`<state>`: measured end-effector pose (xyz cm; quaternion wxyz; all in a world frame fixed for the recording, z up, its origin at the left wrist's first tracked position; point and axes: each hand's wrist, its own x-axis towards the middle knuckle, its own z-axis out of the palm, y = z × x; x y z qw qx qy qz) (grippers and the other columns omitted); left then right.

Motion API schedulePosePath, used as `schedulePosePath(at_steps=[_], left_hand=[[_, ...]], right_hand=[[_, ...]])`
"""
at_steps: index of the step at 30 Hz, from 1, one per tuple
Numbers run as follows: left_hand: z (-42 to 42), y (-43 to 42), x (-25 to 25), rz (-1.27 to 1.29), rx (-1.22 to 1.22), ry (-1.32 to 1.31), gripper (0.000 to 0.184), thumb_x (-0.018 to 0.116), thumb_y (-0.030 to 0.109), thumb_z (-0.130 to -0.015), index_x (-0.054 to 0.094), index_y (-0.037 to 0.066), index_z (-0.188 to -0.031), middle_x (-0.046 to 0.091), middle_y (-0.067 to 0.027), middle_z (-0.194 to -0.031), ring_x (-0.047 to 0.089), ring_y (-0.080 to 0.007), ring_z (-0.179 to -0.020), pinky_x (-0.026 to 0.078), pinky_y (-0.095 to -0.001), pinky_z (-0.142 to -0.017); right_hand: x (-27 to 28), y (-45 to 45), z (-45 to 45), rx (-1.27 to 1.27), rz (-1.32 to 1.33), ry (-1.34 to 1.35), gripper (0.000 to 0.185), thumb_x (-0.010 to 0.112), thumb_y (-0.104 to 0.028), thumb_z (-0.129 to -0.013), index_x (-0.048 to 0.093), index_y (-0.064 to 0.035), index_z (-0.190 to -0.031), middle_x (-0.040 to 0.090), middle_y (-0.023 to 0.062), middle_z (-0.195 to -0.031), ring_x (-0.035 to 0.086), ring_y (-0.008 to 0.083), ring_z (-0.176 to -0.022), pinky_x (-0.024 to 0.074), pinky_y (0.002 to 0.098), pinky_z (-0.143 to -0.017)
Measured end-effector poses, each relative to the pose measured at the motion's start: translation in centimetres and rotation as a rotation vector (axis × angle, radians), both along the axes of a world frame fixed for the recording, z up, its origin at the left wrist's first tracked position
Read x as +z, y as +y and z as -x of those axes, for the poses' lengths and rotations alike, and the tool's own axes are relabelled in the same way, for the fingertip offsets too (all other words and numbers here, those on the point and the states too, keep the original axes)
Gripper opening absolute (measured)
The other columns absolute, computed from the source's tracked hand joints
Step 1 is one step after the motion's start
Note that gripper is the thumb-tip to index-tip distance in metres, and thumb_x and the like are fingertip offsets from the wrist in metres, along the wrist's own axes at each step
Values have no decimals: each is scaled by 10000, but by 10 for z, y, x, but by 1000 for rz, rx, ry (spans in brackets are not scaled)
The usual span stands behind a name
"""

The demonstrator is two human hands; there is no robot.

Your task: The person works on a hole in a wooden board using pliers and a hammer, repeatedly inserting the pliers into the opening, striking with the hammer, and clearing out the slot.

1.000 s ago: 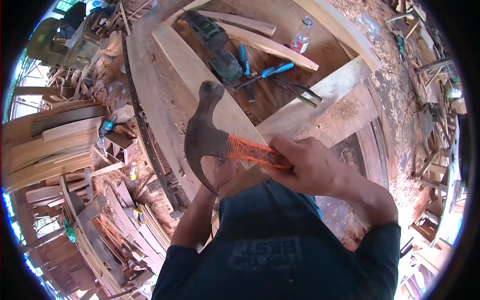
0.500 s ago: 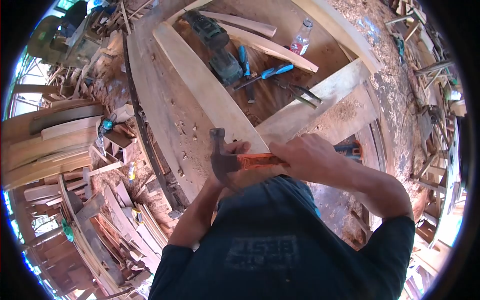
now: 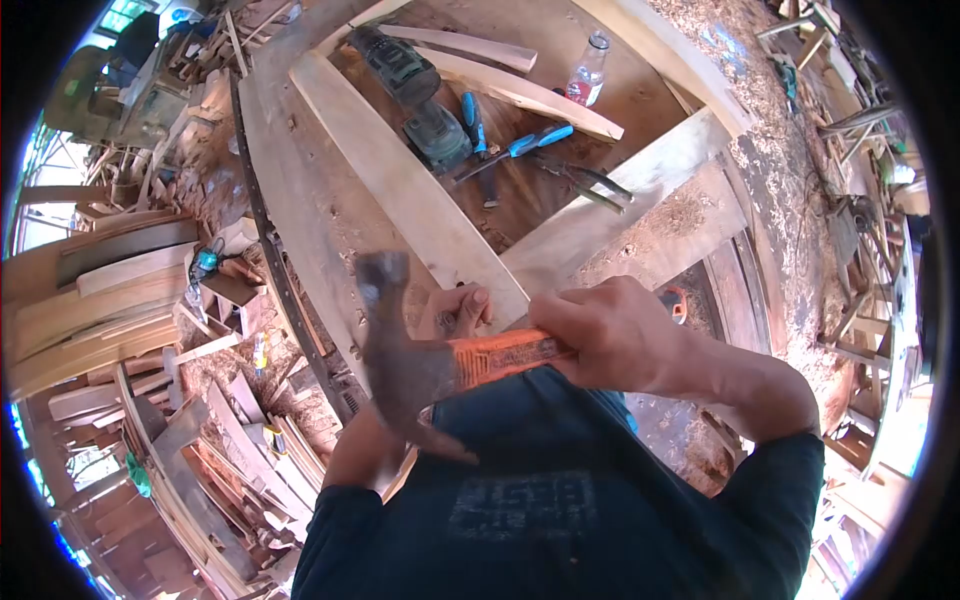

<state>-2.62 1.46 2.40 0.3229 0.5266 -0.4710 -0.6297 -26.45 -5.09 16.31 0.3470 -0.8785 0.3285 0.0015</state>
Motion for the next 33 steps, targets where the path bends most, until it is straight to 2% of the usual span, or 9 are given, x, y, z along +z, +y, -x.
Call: schedulePosePath(at_steps=[2, 9, 10, 13, 18, 20, 24, 27, 33], left_hand=[[-8, 2, -39, 463, -100, -140, 446, 515, 408, -1033, 556, 82, -733, 541, 37, -691, 495, -64, -637, 397, -245, -555], [25, 20, -11, 69, 270, -98, 472, 535, 439, -1041, 533, 87, -727, 500, 41, -675, 469, -61, -677, 354, -226, -592], [11, 6, -8, 210, 44, -78, 497, 518, 485, -1041, 552, 88, -745, 492, 39, -671, 469, -62, -665, 362, -237, -594], [13, 4, -13, 252, 55, -183, 510, 519, 510, -1034, 554, 88, -750, 476, 45, -670, 446, -68, -654, 353, -260, -597], [7, 6, -51, 510, 0, -177, 493, 522, 469, -1040, 544, 79, -739, 504, 47, -694, 424, -54, -625, 331, -248, -554], [11, 12, -21, 242, 42, -247, 436, 568, 437, -1021, 551, 81, -770, 533, 53, -727, 449, -44, -638, 340, -239, -551], [17, 8, -19, 199, 45, 130, 422, 584, 362, -1023, 534, 55, -738, 490, 53, -697, 452, -45, -683, 344, -253, -558], [17, 11, -26, 161, 56, 74, 420, 544, 340, -1049, 529, 54, -742, 483, 37, -691, 445, -65, -676, 354, -259, -576], [16, 11, -46, 333, 32, -80, 321, 573, 303, -1024, 570, 60, -815, 535, 26, -754, 480, -90, -700, 400, -273, -613]], right_hand=[[-17, 1, 3, 4, 26, 80, 191, 658, -235, -872, 581, -111, -995, 650, 135, -769, 676, 395, -738, 524, 521, -637], [-1, 10, 5, -5, 65, -187, 188, 645, -269, -886, 594, -116, -983, 645, 147, -735, 661, 407, -707, 507, 520, -629], [1, 13, 8, 22, 70, -300, 192, 637, -278, -892, 599, -120, -993, 649, 151, -735, 662, 412, -713, 507, 525, -639], [-43, 16, 15, -27, 27, 231, 160, 654, -224, -860, 600, -117, -967, 642, 143, -716, 666, 394, -699, 509, 499, -601], [6, 9, 14, -63, 60, -18, 212, 610, -177, -869, 658, -96, -1059, 700, 168, -847, 703, 374, -803, 543, 515, -708], [22, 22, 17, -34, 49, -235, 224, 608, -170, -865, 659, -97, -1071, 706, 175, -871, 705, 377, -822, 545, 512, -714], [-41, 22, 11, -44, 40, 235, 167, 630, -222, -862, 596, -91, -959, 624, 135, -697, 660, 382, -690, 511, 495, -626], [-15, 18, 11, -61, 94, 229, 167, 629, -208, -848, 650, -99, -973, 706, 128, -857, 703, 358, -815, 542, 508, -653], [-33, 35, 27, -39, 82, -287, 157, 622, -209, -870, 608, -121, -999, 698, 129, -842, 694, 362, -785, 527, 520, -638]])
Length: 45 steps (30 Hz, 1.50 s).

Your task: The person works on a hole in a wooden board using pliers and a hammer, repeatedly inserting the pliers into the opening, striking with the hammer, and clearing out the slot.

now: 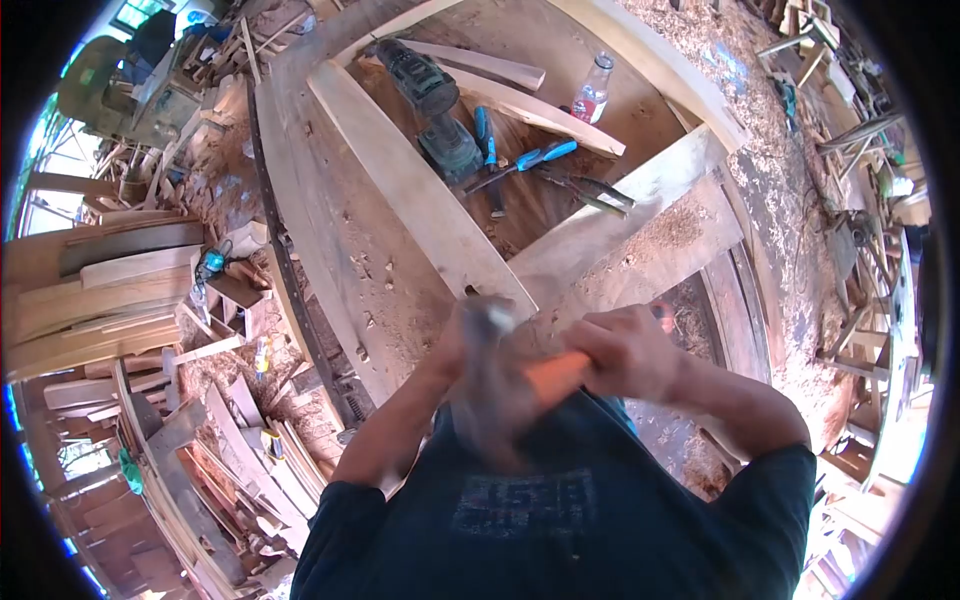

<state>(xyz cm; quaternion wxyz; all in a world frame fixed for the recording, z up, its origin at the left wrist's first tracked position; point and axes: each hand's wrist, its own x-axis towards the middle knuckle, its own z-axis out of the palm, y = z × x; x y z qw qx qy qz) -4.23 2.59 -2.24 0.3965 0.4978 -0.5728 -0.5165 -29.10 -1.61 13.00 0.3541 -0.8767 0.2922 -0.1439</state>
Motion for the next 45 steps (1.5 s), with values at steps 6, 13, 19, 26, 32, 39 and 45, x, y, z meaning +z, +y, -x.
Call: schedulePosePath(at_steps=[6, 13, 19, 26, 32, 39, 45], left_hand=[[1, -12, -9, 102, -23, -26, 228, 568, 225, -1006, 602, 54, -861, 554, 29, -755, 531, -94, -738, 441, -279, -623], [-2, -7, -1, -47, -8, 0, 206, 676, 224, -942, 623, 43, -859, 560, 49, -730, 545, -63, -775, 433, -278, -625], [-11, -14, -25, 46, -7, 267, 246, 567, 248, -1015, 618, 83, -840, 570, -29, -747, 539, -167, -685, 407, -311, -621], [4, -8, 27, 675, -123, -257, 173, 546, 205, -983, 621, 115, -856, 596, 13, -813, 570, -114, -697, 424, -287, -585], [-20, -30, 53, 26, 359, 302, 423, 486, 274, -1055, 457, 72, -684, 442, -14, -584, 407, -111, -524, 313, -296, -493], [-21, -45, 62, -58, 392, 409, 475, 439, 333, -1092, 442, 85, -687, 372, 38, -573, 332, -51, -517, 264, -257, -488], [-15, -47, 55, -175, 471, 393, 477, 474, 390, -1079, 454, 89, -709, 354, 47, -583, 332, -47, -514, 281, -250, -488]], right_hand=[[-32, -1, 8, -209, 21, 177, 186, 707, -154, -823, 543, -74, -860, 616, 141, -662, 653, 376, -636, 488, 474, -563], [-35, 0, 27, -570, -135, -55, 252, 736, -138, -859, 534, -25, -760, 465, 147, -556, 477, 277, -473, 401, 384, -491], [-89, 15, 52, -725, -297, 70, 268, 750, -162, -849, 544, -10, -772, 476, 163, -580, 486, 271, -520, 411, 405, -526], [-126, 3, 50, -775, -362, 223, 314, 769, -250, -835, 564, -13, -826, 612, 220, -697, 634, 419, -679, 477, 472, -620], [-138, -4, 35, -727, -449, 274, 318, 760, -271, -849, 582, -9, -870, 633, 227, -724, 644, 433, -719, 487, 480, -652], [-146, -8, 29, -713, -457, 302, 308, 752, -261, -853, 596, 0, -900, 649, 229, -749, 656, 424, -737, 492, 482, -664], [-148, -16, 25, -732, -339, 184, 320, 749, -207, -847, 603, -17, -1058, 668, 218, -759, 677, 396, -739, 504, 467, -675]])
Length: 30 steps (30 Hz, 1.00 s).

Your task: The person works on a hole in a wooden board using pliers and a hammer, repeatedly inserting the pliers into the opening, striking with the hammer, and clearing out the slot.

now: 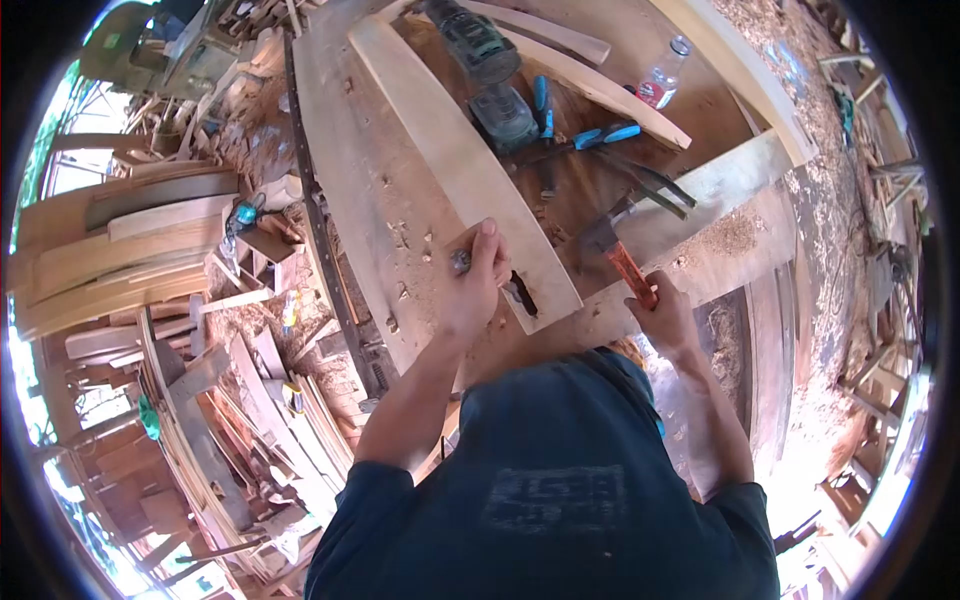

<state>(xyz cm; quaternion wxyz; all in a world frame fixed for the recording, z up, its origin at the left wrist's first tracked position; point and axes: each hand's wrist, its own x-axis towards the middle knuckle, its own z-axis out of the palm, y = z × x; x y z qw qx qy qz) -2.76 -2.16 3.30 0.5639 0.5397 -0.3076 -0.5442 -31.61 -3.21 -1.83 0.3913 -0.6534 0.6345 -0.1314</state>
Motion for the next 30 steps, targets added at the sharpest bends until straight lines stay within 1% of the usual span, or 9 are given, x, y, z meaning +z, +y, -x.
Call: schedulePosePath(at_steps=[3, 10, 13, 16, 22, 25, 27, 28, 30], left_hand=[[4, -5, -7, -27, 13, 42, 473, 501, 406, -1067, 460, 94, -714, 365, 51, -591, 337, -44, -515, 282, -246, -484], [-2, -20, -49, -109, 88, -1, 476, 534, 464, -1040, 472, 115, -722, 364, 56, -568, 352, -51, -486, 283, -246, -452], [-9, -27, -52, -278, 125, 198, 462, 603, 506, -991, 464, 149, -734, 333, 69, -543, 336, -67, -452, 311, -266, -448], [-10, -29, -57, -280, 101, 310, 472, 630, 534, -965, 467, 156, -735, 320, 75, -541, 326, -73, -441, 308, -268, -443], [-13, -33, -61, -403, 195, 412, 445, 581, 512, -1000, 465, 163, -749, 290, 70, -529, 278, -84, -420, 266, -268, -445], [-10, -20, -68, -218, 165, 394, 426, 531, 466, -1037, 448, 161, -752, 278, 61, -525, 255, -87, -417, 251, -267, -448], [-16, -11, -63, -108, 133, 493, 417, 505, 441, -1053, 440, 160, -751, 273, 56, -531, 247, -85, -423, 249, -268, -448], [-18, -9, -59, -58, 123, 543, 414, 491, 428, -1061, 436, 159, -751, 270, 54, -534, 243, -84, -425, 248, -269, -448], [-19, -14, -56, -77, 140, 537, 422, 517, 434, -1051, 429, 159, -743, 263, 49, -528, 245, -82, -424, 263, -279, -449]], right_hand=[[11, -12, -8, 3, -29, -26, 347, 750, -179, -838, 585, -24, -1101, 673, 228, -776, 687, 408, -768, 508, 469, -686], [7, -17, -14, 67, 40, 34, 337, 756, -142, -818, 585, -23, -1083, 673, 239, -823, 686, 404, -812, 507, 473, -705], [-6, -18, -10, 79, 142, 6, 322, 757, -135, -808, 586, -22, -1057, 662, 225, -858, 667, 402, -814, 510, 464, -712], [-8, -26, -10, 76, 245, 16, 300, 756, -120, -800, 585, -19, -1025, 643, 207, -884, 646, 402, -811, 510, 459, -714], [-7, -33, -18, 70, 299, -19, 296, 786, -99, -771, 596, -14, -981, 622, 190, -883, 638, 378, -800, 510, 445, -703], [-18, -31, -16, 58, 368, -59, 286, 801, -107, -777, 615, -17, -974, 620, 182, -873, 641, 352, -766, 516, 422, -677], [-23, -28, -14, 58, 392, -16, 266, 797, -110, -782, 627, -18, -965, 621, 178, -878, 642, 358, -780, 520, 423, -686], [-20, -26, -14, 41, 377, -25, 262, 805, -122, -785, 635, -18, -955, 617, 168, -860, 647, 354, -804, 525, 422, -701], [-18, -27, -15, 32, 365, 24, 285, 801, -126, -776, 653, -27, -997, 620, 174, -947, 623, 377, -865, 522, 452, -764]])
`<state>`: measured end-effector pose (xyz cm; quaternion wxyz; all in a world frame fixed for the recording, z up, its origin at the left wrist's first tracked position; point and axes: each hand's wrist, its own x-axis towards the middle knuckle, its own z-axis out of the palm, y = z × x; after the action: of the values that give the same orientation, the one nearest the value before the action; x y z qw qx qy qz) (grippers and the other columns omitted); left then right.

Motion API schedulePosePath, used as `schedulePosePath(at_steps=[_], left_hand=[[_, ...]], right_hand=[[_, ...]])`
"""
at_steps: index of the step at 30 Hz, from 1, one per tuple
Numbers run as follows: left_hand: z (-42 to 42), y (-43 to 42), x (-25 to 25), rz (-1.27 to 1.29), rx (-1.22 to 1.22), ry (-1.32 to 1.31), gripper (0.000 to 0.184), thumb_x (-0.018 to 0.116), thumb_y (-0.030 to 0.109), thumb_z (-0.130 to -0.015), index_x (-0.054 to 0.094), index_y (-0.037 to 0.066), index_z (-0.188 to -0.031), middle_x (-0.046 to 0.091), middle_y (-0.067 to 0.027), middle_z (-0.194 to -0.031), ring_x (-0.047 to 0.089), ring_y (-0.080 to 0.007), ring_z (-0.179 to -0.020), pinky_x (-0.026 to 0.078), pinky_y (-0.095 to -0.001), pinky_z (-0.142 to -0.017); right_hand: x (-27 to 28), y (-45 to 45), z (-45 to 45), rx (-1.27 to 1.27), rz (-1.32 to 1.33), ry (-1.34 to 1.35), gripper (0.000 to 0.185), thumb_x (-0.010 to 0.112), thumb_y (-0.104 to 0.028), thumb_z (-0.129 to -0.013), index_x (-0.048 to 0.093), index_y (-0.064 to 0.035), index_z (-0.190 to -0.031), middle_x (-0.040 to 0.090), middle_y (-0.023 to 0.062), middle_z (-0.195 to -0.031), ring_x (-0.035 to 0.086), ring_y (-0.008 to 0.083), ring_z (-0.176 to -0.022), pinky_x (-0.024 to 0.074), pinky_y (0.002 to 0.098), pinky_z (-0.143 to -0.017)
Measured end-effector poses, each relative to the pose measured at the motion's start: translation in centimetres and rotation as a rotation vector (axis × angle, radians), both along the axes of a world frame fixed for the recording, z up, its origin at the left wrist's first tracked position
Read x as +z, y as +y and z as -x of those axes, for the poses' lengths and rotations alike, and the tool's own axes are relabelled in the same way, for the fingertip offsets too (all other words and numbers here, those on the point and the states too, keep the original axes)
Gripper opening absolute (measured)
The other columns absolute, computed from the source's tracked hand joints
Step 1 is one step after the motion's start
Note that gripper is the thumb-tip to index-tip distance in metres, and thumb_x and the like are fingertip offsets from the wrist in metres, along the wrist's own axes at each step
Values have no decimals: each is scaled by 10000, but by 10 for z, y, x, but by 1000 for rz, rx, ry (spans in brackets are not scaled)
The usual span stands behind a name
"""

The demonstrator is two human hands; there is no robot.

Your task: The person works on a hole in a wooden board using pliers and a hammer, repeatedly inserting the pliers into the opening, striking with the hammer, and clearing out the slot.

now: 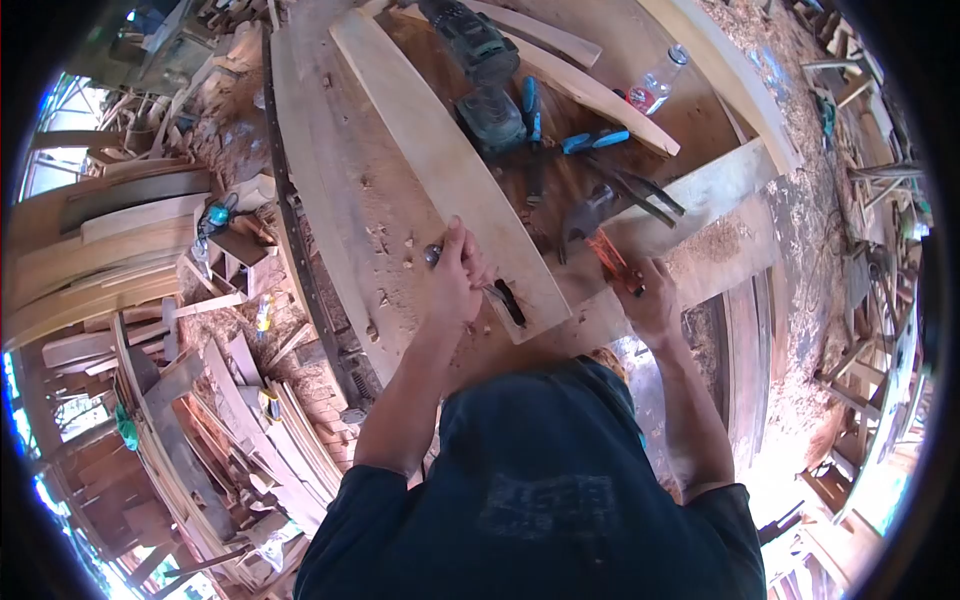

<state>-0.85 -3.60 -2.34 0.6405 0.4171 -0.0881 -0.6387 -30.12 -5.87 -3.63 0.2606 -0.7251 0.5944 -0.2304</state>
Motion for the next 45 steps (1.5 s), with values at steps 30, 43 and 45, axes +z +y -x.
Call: schedulePosePath(at_steps=[30, 43, 45], left_hand=[[15, -3, 110, 479, -700, -1035, 408, 656, -10, -869, 578, -2, -1270, 608, -212, -1292, 592, -312, -1221, 471, -380, -1008], [-14, 16, 69, 276, -642, -812, 265, 512, 62, -1021, 515, -2, -1278, 612, -84, -1113, 575, -147, -1077, 467, -317, -951], [-12, 17, 63, 295, -653, -712, 239, 542, 116, -1033, 515, 9, -1246, 607, -78, -1082, 574, -143, -1059, 469, -316, -940]], right_hand=[[180, -40, -82, 556, -54, -101, 205, 749, -171, -829, 644, -26, -927, 664, 188, -751, 678, 401, -762, 516, 473, -658], [155, -29, -124, 631, 40, -377, 256, 773, -82, -804, 613, -57, -1003, 669, 104, -719, 687, 268, -628, 521, 346, -569], [160, -24, -122, 666, 37, -316, 255, 768, -76, -808, 615, -55, -1010, 680, 98, -729, 690, 249, -619, 527, 342, -570]])
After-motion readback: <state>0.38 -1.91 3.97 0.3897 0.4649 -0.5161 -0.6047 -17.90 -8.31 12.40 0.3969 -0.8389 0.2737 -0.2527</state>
